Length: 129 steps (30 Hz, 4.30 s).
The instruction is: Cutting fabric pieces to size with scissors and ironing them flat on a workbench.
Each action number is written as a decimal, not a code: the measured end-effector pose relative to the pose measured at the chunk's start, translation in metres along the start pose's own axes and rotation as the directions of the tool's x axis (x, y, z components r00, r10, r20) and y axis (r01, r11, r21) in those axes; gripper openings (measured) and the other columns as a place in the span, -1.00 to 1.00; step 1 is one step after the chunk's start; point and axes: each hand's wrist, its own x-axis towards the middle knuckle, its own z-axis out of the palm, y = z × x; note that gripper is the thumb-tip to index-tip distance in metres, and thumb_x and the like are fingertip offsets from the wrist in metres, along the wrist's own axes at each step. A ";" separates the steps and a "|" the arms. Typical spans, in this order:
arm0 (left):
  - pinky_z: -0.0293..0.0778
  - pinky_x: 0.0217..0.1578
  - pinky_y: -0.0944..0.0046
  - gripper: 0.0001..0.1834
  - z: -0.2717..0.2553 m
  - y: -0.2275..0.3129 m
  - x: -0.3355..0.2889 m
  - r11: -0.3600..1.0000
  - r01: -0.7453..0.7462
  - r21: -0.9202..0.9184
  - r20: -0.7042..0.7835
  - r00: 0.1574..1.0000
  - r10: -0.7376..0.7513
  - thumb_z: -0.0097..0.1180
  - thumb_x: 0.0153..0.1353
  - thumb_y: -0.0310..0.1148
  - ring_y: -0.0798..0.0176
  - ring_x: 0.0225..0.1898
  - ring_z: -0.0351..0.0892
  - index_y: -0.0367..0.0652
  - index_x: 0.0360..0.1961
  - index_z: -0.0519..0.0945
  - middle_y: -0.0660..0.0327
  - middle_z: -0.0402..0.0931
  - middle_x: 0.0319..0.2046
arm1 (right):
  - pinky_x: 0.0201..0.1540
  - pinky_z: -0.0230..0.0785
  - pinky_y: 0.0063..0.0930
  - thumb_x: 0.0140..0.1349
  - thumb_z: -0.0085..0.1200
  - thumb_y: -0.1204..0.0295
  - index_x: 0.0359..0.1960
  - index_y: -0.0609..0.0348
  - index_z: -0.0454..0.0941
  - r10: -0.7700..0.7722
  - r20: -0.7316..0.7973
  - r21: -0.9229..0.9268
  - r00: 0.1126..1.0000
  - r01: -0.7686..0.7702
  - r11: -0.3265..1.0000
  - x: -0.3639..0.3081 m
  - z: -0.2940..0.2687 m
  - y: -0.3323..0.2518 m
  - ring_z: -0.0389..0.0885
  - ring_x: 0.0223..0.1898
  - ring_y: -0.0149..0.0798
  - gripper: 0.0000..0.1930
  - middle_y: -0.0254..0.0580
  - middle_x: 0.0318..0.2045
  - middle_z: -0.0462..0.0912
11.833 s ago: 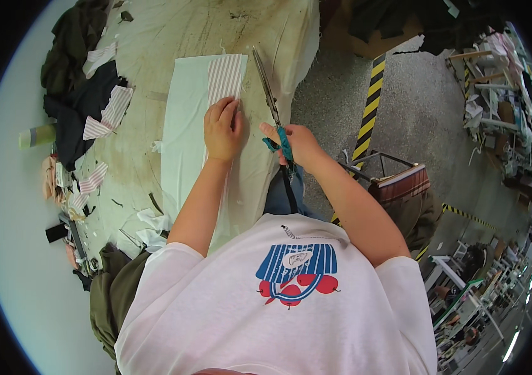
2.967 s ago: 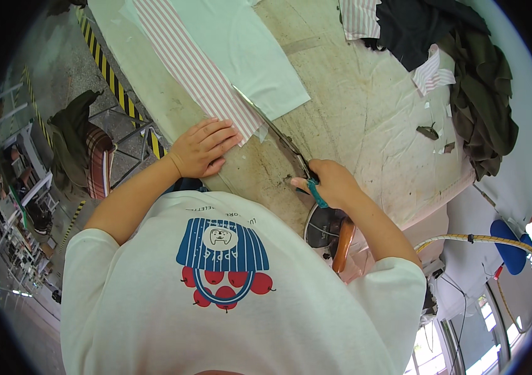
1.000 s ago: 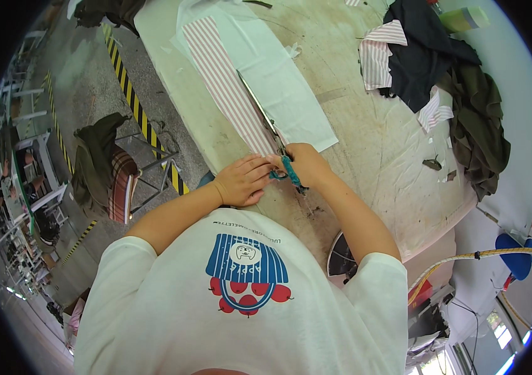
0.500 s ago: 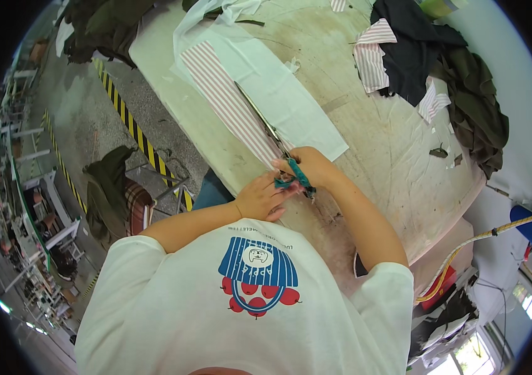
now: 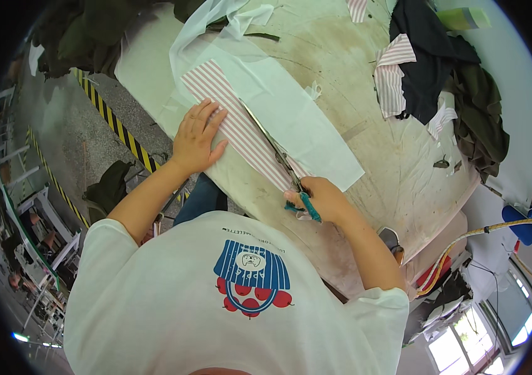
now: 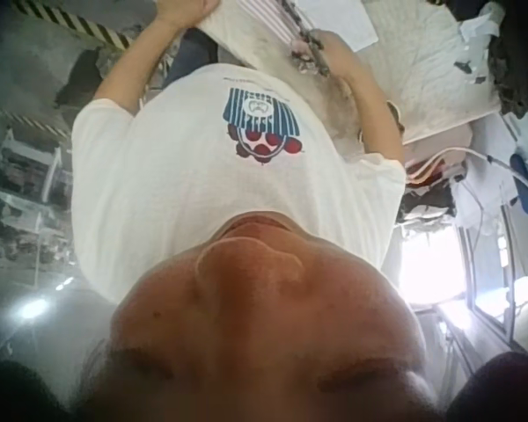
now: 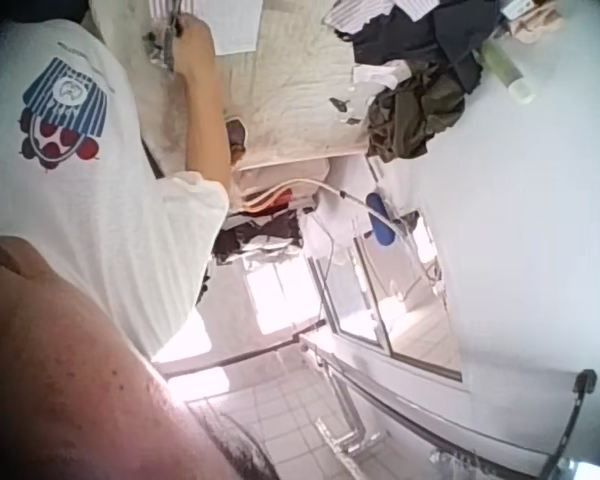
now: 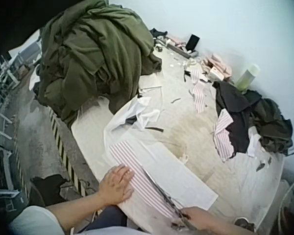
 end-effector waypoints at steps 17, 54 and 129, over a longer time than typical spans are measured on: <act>0.07 0.29 0.03 -0.28 0.013 -0.050 0.019 0.995 0.027 -0.097 0.051 0.998 -0.022 0.15 0.01 -0.15 0.07 0.31 0.13 -0.21 0.20 0.32 0.10 0.24 0.21 | -0.66 0.24 -0.50 0.12 0.23 0.11 -0.62 0.30 0.43 -0.072 -0.098 -0.200 0.993 0.051 0.978 0.074 0.012 -0.044 0.41 -0.71 -0.44 -0.54 -0.22 -0.70 0.49; 0.25 0.15 0.04 -0.53 -0.023 -0.109 0.001 0.932 0.075 -0.355 -0.062 0.993 -0.104 0.10 0.05 -0.30 0.03 0.17 0.30 -0.16 0.03 0.46 0.09 0.34 0.10 | -0.61 0.29 -0.57 0.15 0.14 -0.02 -0.51 0.22 0.46 0.032 0.000 0.021 0.999 -0.032 0.999 0.069 0.009 -0.129 0.44 -0.63 -0.50 -0.53 -0.34 -0.62 0.48; 0.43 -0.32 0.17 -0.83 -0.014 -0.132 0.008 0.940 0.209 -0.268 -0.304 0.908 -0.289 0.22 -0.13 -0.48 0.10 -0.35 0.49 -0.07 -0.43 0.54 0.23 0.46 -0.40 | -0.54 0.20 -0.29 0.09 0.19 -0.03 -0.65 0.34 0.44 -0.100 -0.040 -0.120 0.994 0.094 0.988 0.102 0.096 -0.123 0.34 -0.65 -0.24 -0.43 -0.06 -0.74 0.39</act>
